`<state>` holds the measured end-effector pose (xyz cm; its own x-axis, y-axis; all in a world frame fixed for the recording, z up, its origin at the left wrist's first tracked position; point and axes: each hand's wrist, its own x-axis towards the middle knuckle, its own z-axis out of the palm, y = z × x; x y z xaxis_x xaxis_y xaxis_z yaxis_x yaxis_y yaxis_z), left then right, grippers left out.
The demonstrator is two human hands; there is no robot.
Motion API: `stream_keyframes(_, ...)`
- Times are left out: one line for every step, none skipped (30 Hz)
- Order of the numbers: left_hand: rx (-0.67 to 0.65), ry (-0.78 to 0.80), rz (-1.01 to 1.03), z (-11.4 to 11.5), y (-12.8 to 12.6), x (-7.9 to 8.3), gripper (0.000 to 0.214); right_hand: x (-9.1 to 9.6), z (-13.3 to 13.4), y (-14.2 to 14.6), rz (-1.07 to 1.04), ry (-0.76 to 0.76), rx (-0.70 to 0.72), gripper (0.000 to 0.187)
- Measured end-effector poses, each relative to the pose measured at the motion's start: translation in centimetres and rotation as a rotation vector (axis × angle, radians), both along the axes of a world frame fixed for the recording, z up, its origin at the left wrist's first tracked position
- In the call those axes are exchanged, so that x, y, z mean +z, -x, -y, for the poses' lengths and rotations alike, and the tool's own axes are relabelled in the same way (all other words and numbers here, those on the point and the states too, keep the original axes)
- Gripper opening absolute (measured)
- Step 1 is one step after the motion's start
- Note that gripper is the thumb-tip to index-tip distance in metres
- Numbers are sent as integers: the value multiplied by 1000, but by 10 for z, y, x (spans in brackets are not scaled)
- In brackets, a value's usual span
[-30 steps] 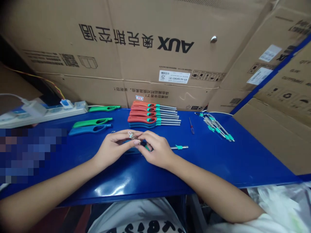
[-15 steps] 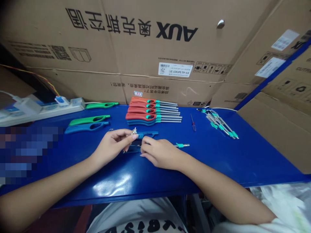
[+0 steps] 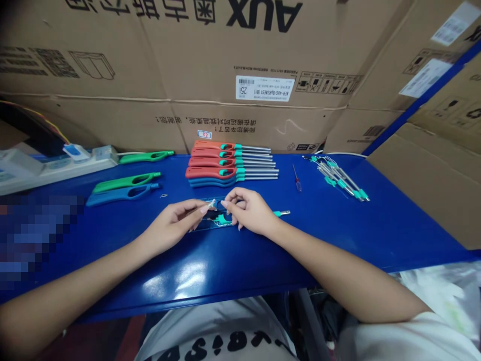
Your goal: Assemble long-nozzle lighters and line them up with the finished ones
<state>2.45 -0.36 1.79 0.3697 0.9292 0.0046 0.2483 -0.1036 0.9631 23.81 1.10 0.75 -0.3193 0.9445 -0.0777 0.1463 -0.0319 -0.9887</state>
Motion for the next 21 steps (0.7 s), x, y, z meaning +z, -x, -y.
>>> stream_keyframes(0,-10,-1,0,0,-1,44,0,-1,0,-12,-7,-22,41)
stream_keyframes(1,-22,-3,0,0,-3,43,-1,-1,1,-23,-14,-39,42)
stream_keyframes(3,-36,-6,-1,1,-4,41,-1,-2,1,-32,-19,-46,44)
stream_keyframes(5,-48,-9,-1,1,-6,39,-1,-2,1,-39,-23,-44,45)
stream_keyframes(5,-56,-12,-1,1,-7,38,-1,-3,1,-46,-26,-36,46)
stream_keyframes(4,-60,-14,-1,2,-9,37,-1,-3,1,-52,-28,-23,46)
stream_keyframes(3,-61,-16,-1,2,-10,37,-1,-4,0,-56,-30,-8,47)
stream_keyframes(-1,-60,-19,-2,3,-11,36,0,-4,0,-58,-31,8,47)
stream_keyframes(-6,-62,-21,-2,3,-12,36,0,-4,0,-56,-32,26,48)
stream_keyframes(-12,-66,-25,-2,3,-13,36,0,-4,-1,-51,-32,42,48)
stream_keyframes(-18,-74,-30,-2,4,-14,36,0,-4,-1,-42,-32,57,47)
stream_keyframes(-25,-84,-39,-3,4,-15,35,0,-4,-2,-33,-33,67,47)
stream_keyframes(-30,-95,-49,-3,4,-16,34,1,-4,-2,-25,-34,72,47)
stream_keyframes(-32,-104,-60,-3,4,-16,33,1,-4,-2,-20,-34,74,47)
stream_keyframes(-31,-109,-68,-3,5,-16,33,1,-4,-2,-17,-36,74,46)
stream_keyframes(-30,-111,-71,-3,5,-16,33,1,-4,-2,-16,-38,75,46)
stream_keyframes(-29,-110,-67,-3,5,-16,33,1,-4,-2,-16,-43,76,46)
stream_keyframes(-30,-107,-62,-3,5,-16,33,2,-4,-2,-16,-47,77,46)
stream_keyframes(-32,-104,-58,-3,5,-16,33,2,-4,-2,-15,-51,78,45)
stream_keyframes(-35,-104,-57,-3,5,-16,33,2,-5,-2,-13,-53,78,45)
stream_keyframes(-40,-108,-60,-3,5,-16,33,2,-5,-2,-8,-52,76,44)
